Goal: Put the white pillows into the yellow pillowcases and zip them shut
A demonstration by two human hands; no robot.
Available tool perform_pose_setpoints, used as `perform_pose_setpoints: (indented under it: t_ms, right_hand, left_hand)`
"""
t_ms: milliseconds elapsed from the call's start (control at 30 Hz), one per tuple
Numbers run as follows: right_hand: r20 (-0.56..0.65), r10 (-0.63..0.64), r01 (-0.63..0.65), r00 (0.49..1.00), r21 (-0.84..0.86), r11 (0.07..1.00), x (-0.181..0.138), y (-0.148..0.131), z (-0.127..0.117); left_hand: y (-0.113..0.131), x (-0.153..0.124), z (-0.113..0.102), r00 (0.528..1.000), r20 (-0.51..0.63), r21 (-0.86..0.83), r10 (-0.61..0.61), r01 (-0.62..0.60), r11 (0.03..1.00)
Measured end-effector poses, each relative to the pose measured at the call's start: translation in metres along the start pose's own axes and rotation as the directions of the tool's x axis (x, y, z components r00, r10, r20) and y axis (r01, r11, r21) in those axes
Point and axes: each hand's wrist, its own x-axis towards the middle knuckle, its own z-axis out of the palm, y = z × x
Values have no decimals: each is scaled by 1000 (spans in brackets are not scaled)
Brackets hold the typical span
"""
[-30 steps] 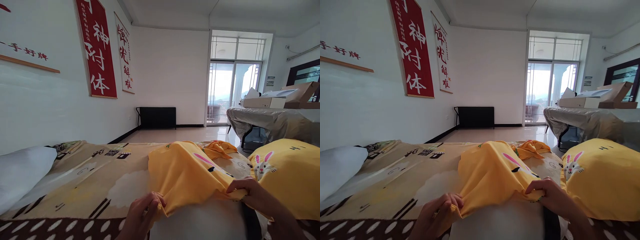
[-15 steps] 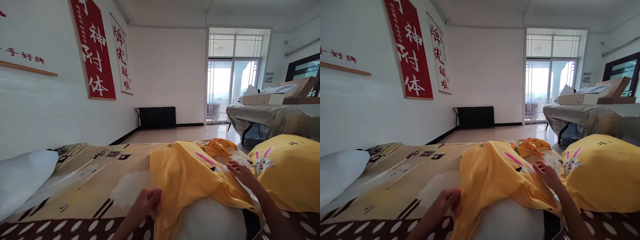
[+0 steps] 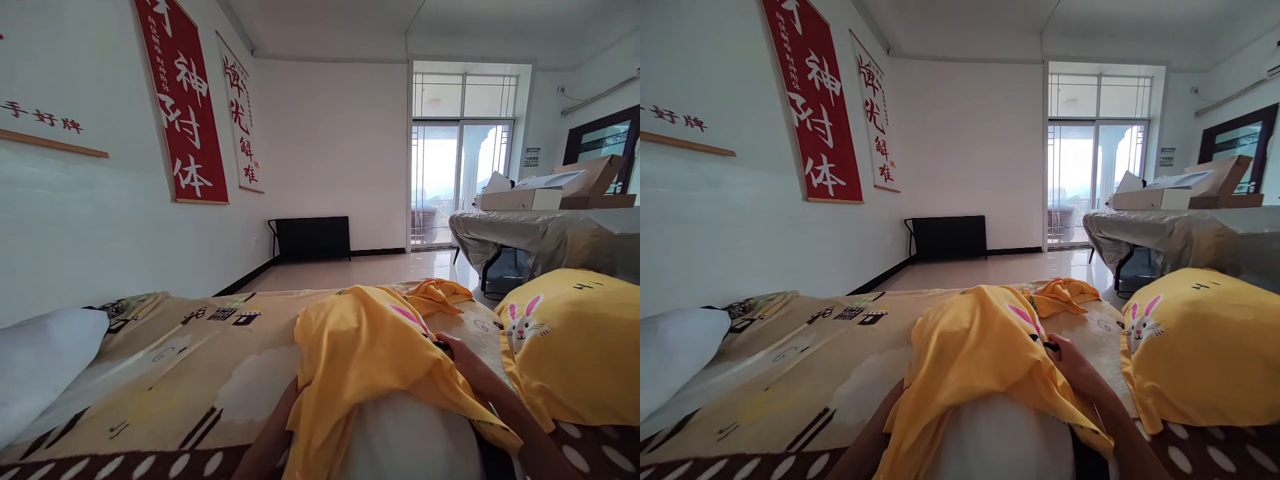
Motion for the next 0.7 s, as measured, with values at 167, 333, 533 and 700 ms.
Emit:
perform_pose_setpoints:
  t_ms: [167,333,533,700]
  right_hand:
    - [115,70,-49,991,-178,983,-5,7,-11]
    - [-152,68,-106,986,-258,960,6,23,1]
    - [-26,163,-163,986,1,987,15,35,12]
    - [-64,200,-184,978,206,961,7,22,-20]
  left_hand:
    - [-5,25,-46,971,5,119,-237,235,965]
    - [-34,36,-55,951,-33,6,-307,307,952]
    - [-39,38,-51,979,-71,-18,-191,190,982]
    - [-19,37,-78,920,-339,-182,-194,138,974]
